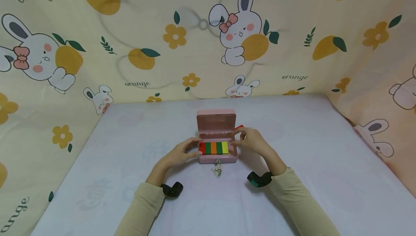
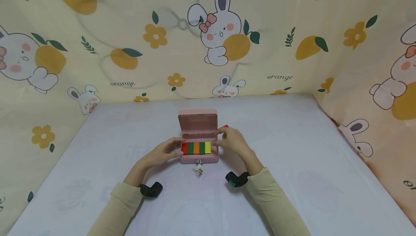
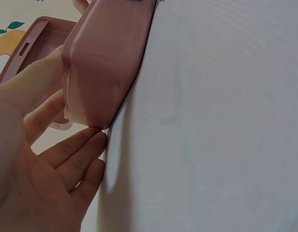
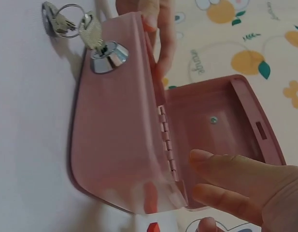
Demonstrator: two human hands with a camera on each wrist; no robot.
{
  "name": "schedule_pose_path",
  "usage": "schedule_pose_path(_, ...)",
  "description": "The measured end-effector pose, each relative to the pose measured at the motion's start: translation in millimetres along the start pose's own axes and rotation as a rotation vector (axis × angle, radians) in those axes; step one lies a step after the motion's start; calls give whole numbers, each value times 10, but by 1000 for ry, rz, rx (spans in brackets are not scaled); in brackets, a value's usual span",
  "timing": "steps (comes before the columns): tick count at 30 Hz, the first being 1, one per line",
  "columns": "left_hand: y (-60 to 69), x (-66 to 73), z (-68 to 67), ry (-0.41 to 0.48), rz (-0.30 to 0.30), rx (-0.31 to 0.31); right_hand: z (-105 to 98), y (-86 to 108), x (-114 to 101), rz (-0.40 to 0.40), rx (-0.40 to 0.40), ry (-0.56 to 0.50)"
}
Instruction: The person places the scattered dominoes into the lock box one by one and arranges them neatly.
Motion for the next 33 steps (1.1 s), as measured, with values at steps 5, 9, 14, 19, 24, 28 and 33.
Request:
schedule_pose_path(5, 6, 4, 5, -7, -13, 11, -73, -37, 55, -24, 34, -47)
schedule_pose_path(9, 7, 18, 8, -17, -11, 15, -138, -75, 155, 26, 71, -84)
schedule_pose_path(14, 9, 19, 6, -11, -30, 19, -165, -124, 263, 94, 132, -107)
schedule_pose_path(19, 12, 19, -2, -10, -38, 25, -118, -176, 352, 155, 172, -132)
schedule_pose_path(24, 13, 10, 0, -24, -42, 27, -57, -215, 434, 219, 177, -154)
schedule_pose_path(28, 10, 2, 2, -24, -41, 25, -6, -241, 494, 278, 166, -194)
schedule_pose_path(33, -1, 2, 1, -26, -32, 22, 38, -253, 552, 361, 171, -225)
Point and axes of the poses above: each hand's wrist, its own y-axis away from the middle knuckle, its own z-axis out of the palm, x = y × z, the point moved 5 cm from there along -y, towards the middle knuckle, and after that the axes turned 10 degrees about x, right-handed, at the moved point
